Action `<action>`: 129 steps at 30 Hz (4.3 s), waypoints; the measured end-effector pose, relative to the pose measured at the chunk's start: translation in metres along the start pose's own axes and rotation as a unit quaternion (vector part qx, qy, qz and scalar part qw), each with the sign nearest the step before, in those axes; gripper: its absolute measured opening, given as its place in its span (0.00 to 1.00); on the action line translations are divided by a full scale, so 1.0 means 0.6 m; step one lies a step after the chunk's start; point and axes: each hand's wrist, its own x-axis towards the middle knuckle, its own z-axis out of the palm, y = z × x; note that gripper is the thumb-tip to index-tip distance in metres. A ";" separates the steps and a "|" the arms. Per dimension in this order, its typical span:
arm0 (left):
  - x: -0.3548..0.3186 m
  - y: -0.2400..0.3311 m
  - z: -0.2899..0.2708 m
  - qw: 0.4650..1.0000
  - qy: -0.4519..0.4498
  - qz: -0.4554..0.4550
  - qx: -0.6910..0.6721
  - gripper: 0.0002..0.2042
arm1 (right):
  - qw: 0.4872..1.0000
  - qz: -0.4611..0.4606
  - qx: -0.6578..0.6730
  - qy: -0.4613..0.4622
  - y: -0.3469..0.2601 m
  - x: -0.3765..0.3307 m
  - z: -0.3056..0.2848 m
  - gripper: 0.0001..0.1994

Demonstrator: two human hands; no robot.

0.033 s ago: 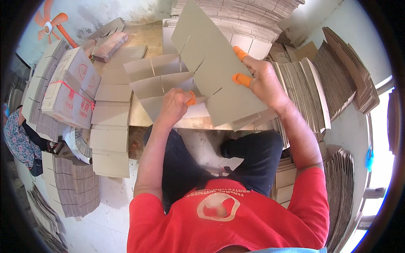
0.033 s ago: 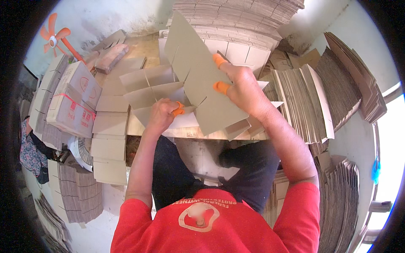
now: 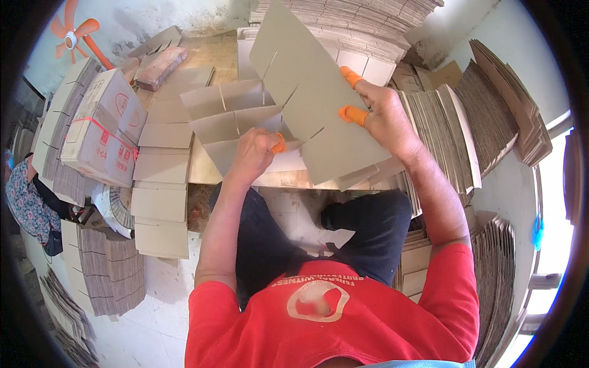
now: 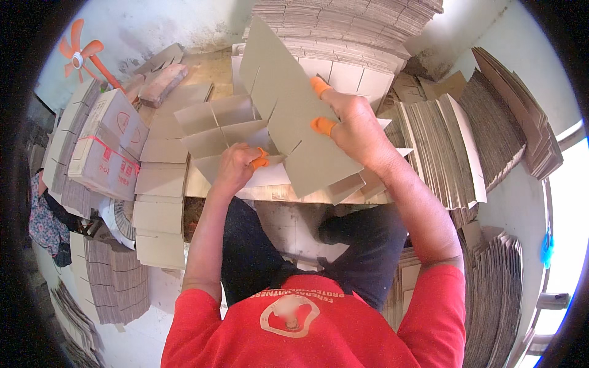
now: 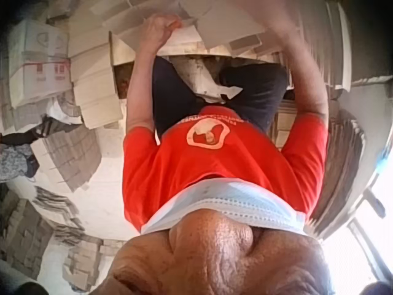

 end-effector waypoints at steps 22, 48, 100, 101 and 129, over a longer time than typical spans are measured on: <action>0.165 -0.209 -0.034 0.985 0.031 -0.024 0.167 0.08 | 0.989 0.036 -0.046 -0.135 0.038 -0.003 0.089 0.41; 0.168 -0.210 -0.050 0.987 -0.037 -0.059 0.146 0.01 | 0.971 0.051 -0.174 -0.156 0.032 -0.047 0.130 0.43; -0.059 0.023 -0.120 0.994 0.030 -0.086 0.054 0.23 | 0.973 -0.073 -0.048 0.216 0.060 -0.100 -0.188 0.31; -0.069 0.012 -0.121 0.995 0.024 -0.073 0.067 0.24 | 0.978 -0.066 -0.034 0.195 0.033 -0.084 -0.162 0.29; -0.097 -0.037 -0.096 0.995 0.072 -0.072 0.016 0.06 | 0.975 -0.182 -0.125 -0.020 -0.081 0.093 0.076 0.22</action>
